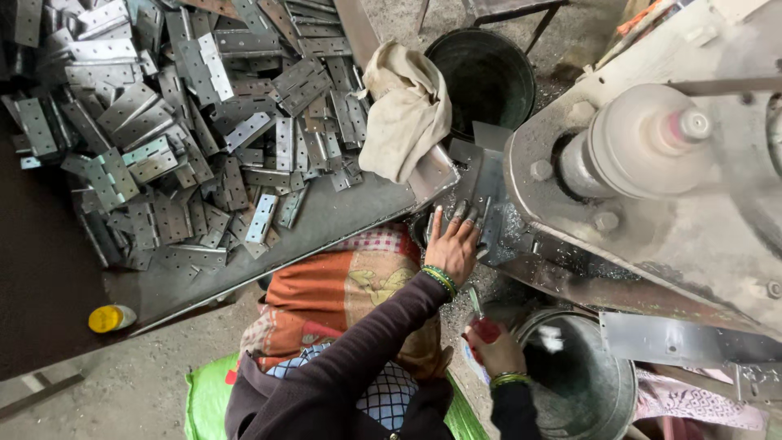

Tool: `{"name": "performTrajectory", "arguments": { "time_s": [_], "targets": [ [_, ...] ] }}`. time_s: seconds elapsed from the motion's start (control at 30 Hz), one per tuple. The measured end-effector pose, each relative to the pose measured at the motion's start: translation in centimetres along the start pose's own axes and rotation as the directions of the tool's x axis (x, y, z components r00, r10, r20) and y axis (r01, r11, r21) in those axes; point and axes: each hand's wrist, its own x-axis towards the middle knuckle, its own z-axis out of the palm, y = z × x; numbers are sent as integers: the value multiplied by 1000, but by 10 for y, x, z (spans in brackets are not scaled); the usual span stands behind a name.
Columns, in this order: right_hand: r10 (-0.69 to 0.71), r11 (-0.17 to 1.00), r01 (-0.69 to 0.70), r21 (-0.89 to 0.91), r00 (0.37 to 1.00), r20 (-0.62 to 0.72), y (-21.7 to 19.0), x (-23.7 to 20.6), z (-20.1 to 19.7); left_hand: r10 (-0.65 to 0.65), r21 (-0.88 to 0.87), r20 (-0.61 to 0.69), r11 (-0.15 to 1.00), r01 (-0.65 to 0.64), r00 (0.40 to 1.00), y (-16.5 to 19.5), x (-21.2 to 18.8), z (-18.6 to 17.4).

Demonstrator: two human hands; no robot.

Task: The person repeatedly picks metal brackets from a bin, places them on a grinding machine, and operates the machine to grind the edges. The person handles the brackets one at a time, using a red-handled tool to assist in positioning and operating the machine.

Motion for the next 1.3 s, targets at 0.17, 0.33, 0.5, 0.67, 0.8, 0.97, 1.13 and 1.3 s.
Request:
{"name": "performTrajectory", "arguments": {
  "time_s": [0.17,0.33,0.5,0.67,0.8,0.97,1.13,1.3],
  "targets": [
    [-185,978,204,41,945,-270,19,15,61,-29,-157,128,986,49,991,-3,-5,-11],
    [0,999,3,32,996,-94,5,11,36,26,-118,-51,993,-32,998,-12,-13,-12],
    [106,994,-107,19,993,43,-8,-3,-12,1,-51,19,999,0,1000,-6,7,4],
    [-110,993,119,26,967,-228,10,6,34,-34,-85,76,996,41,996,-1,13,7],
    [-119,990,134,49,965,-232,21,5,54,-16,-151,-93,989,2,996,2,6,1],
    [83,992,-88,92,995,63,-12,-6,-3,-36,-42,83,998,40,996,-4,9,-10],
    [37,999,-36,-15,999,36,-24,-12,-20,-32,-69,-42,997,29,999,-5,13,-12],
    [-114,993,119,13,973,-200,10,6,42,-61,-76,-18,995,59,998,-5,11,-6]
  ]
}}
